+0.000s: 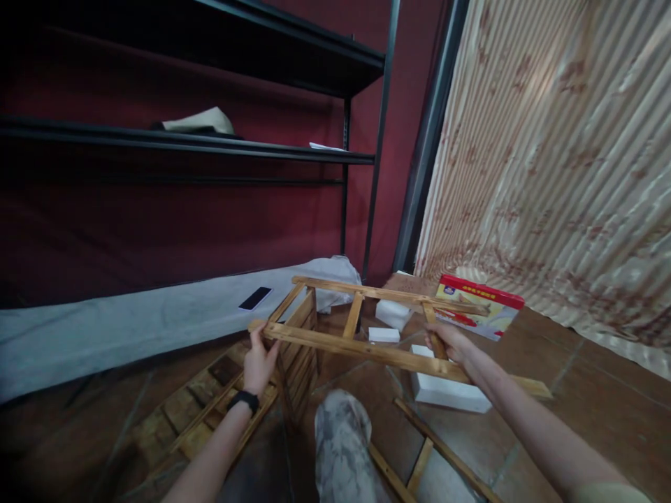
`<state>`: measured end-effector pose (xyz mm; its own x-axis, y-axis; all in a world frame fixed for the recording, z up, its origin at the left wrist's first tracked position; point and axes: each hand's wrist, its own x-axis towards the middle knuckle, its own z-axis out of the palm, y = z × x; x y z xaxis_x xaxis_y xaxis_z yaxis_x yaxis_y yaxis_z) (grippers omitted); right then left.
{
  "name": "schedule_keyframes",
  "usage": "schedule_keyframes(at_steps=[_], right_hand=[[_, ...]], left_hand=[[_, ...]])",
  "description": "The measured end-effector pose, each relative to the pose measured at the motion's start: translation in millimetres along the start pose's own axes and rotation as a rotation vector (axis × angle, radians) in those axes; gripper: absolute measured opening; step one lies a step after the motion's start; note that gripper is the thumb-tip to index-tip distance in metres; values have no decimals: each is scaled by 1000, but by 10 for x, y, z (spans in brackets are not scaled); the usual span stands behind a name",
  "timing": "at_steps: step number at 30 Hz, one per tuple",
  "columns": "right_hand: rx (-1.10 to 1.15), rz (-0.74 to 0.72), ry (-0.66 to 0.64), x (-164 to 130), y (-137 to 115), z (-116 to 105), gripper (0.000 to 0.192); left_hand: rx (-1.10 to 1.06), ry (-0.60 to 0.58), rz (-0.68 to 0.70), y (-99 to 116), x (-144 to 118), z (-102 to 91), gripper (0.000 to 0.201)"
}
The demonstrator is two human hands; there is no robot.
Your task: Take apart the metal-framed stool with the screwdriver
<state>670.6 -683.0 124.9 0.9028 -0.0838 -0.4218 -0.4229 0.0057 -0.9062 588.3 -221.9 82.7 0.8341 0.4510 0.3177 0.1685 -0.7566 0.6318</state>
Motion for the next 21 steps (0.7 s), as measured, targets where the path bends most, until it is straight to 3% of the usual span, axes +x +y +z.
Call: schedule_keyframes(at_steps=[4, 13, 21], right_hand=[[89, 37, -2, -126, -151, -38, 17], [238, 149, 35, -215, 177, 60, 18], [206, 169, 20, -129, -4, -65, 15]], left_hand=[[30, -11, -31, 26, -42, -8, 55], [88, -49, -109, -22, 6, -29, 59], [6, -78, -32, -70, -86, -35, 67]])
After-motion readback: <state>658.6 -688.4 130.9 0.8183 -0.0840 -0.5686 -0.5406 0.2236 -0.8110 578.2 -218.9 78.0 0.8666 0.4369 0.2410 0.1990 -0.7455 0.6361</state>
